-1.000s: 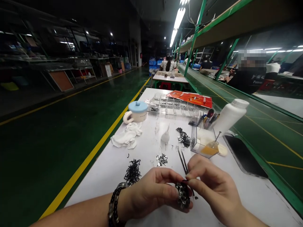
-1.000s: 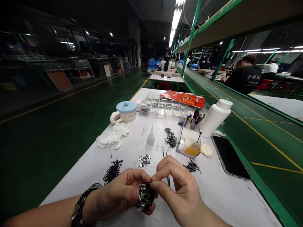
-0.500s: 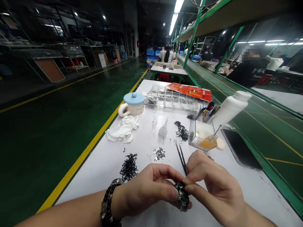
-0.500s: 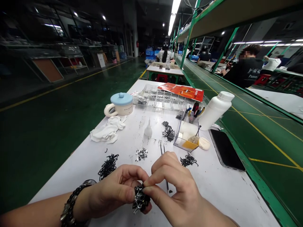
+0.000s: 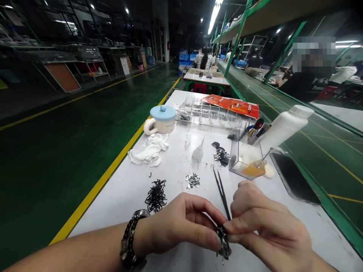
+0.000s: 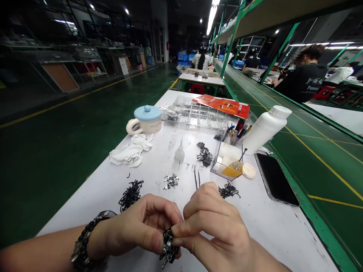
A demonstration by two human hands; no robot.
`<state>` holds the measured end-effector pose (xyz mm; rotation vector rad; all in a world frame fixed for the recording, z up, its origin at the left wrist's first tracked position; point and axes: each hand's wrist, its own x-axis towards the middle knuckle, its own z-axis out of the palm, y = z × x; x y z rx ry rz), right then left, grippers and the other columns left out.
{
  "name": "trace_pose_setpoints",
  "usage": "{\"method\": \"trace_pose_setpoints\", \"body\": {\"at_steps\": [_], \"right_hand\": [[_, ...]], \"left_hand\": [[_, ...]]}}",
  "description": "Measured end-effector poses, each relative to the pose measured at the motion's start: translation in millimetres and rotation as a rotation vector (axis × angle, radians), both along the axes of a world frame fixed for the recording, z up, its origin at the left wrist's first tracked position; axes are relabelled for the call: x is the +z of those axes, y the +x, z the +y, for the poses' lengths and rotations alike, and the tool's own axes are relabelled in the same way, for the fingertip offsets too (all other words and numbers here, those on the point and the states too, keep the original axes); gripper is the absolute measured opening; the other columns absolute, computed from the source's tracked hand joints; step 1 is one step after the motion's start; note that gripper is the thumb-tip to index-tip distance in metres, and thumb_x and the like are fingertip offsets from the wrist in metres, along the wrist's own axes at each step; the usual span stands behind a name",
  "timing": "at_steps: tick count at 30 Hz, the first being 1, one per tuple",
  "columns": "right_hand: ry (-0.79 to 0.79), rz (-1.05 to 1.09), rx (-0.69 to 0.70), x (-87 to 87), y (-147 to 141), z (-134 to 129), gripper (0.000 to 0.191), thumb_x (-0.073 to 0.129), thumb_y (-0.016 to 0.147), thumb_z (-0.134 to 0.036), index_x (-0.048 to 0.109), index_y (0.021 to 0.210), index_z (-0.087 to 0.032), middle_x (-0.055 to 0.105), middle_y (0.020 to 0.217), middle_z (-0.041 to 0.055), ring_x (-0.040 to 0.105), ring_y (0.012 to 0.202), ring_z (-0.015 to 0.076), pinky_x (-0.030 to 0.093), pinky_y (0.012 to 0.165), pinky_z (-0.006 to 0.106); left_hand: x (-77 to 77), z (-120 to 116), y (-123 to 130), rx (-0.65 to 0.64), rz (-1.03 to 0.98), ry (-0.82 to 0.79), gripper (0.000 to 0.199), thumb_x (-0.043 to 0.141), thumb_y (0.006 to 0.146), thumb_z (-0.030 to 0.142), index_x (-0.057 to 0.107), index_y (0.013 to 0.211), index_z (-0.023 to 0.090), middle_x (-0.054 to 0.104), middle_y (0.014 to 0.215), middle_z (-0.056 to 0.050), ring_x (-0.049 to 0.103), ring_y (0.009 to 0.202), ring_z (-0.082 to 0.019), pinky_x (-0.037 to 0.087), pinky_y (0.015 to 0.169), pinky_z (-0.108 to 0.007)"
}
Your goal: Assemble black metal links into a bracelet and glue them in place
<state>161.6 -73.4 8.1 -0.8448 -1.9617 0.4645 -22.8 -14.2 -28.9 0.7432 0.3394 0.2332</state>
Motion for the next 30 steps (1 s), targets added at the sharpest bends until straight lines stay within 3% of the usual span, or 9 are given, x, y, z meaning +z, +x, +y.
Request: {"method": "trace_pose_setpoints", "body": {"at_steps": [12, 20, 30], "right_hand": [[-0.365, 0.223, 0.061, -8.9, 0.9, -0.5, 0.009, 0.070, 0.076, -0.018, 0.062, 0.076, -0.021, 0.053, 0.068, -0.0004, 0.050, 0.067, 0.0117, 0.042, 0.059, 0.026], [-0.441, 0.205, 0.062, -7.3, 1.0, -1.4, 0.011, 0.069, 0.077, -0.023, 0.059, 0.073, -0.021, 0.050, 0.068, -0.0001, 0.050, 0.067, 0.0128, 0.041, 0.059, 0.027], [-0.395, 0.104, 0.075, -5.3, 3.5, -0.8, 0.011, 0.066, 0.078, -0.020, 0.056, 0.073, -0.020, 0.051, 0.069, 0.0009, 0.049, 0.069, 0.0141, 0.040, 0.060, 0.028]], "left_hand": [[-1.4, -3.0, -0.8, -0.005, -0.089, -0.017, 0.029, 0.082, 0.059, 0.014, 0.070, 0.086, 0.014, 0.067, 0.083, -0.004, 0.069, 0.077, -0.019, 0.054, 0.070, -0.027], [-0.4, -2.7, -0.4, 0.001, -0.092, -0.008, 0.029, 0.082, 0.058, 0.012, 0.070, 0.085, 0.013, 0.067, 0.081, -0.004, 0.068, 0.076, -0.017, 0.052, 0.071, -0.027], [1.4, -2.4, 0.0, 0.007, -0.078, 0.030, 0.025, 0.077, 0.059, 0.005, 0.069, 0.082, 0.013, 0.066, 0.080, -0.004, 0.067, 0.075, -0.017, 0.051, 0.070, -0.027]]}}
